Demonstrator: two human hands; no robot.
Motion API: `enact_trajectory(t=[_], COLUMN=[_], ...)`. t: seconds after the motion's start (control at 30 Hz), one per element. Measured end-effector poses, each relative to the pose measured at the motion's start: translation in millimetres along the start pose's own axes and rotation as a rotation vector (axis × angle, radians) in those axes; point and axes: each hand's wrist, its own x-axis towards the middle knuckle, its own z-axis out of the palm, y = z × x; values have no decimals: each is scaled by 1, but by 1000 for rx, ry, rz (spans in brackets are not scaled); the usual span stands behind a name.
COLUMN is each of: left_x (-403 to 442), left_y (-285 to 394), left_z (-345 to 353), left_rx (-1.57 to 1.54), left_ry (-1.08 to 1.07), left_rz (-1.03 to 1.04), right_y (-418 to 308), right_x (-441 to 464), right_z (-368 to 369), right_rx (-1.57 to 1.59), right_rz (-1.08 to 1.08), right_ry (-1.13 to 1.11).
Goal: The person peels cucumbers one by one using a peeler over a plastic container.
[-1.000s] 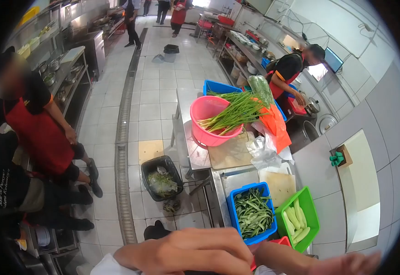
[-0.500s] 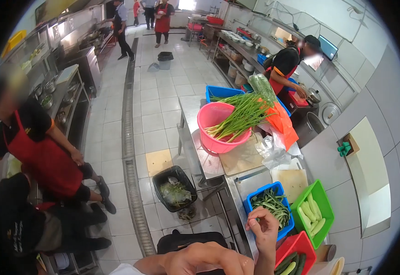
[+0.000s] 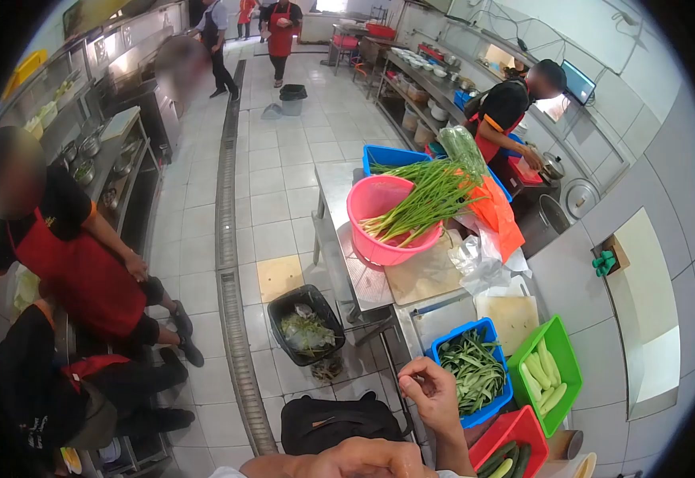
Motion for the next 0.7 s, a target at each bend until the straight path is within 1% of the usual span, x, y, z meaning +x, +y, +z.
enact_trajectory(t=[0.07,0.1,0.17,0.23,0.3,0.37,0.4,0.47,0.5,0.57,0.63,0.67,0.7], left_x=[2,1,-2,-5,-10,-15,-18,-19,-17,-12,-1,1,-1], left_y=[7,5,0,1,1,1,-3,-12,-6,10,15,19,26], left_z=[3,-2,-17,-18,-20,-29,-29,-22,-15,-1,11,18,22], left_rx=[75,79,87,103,116,163,171,158,175,294,362,403,527], left_ry=[78,79,-128,-116,-101,-165,-164,-86,-79,4,59,99,113], left_rz=[-82,-79,-89,-85,-81,-98,-97,132,146,-45,47,102,58], right_y=[1,2,3,5,3,2,2,3,5,6,6,6,8], right_x=[2,3,6,9,12,16,18,21,21,24,28,31,33], right_z=[0,0,0,0,7,11,12,15,16,16,23,24,26], right_rx=[2,-2,-3,-9,-9,-11,-19,-21,-24,-26,-20,-27,-2], right_rz=[1,12,18,78,57,31,29,27,52,80,67,58,48], right_ry=[-35,-48,-65,-110,-127,-146,-169,-214,-234,-301,-276,-305,-328])
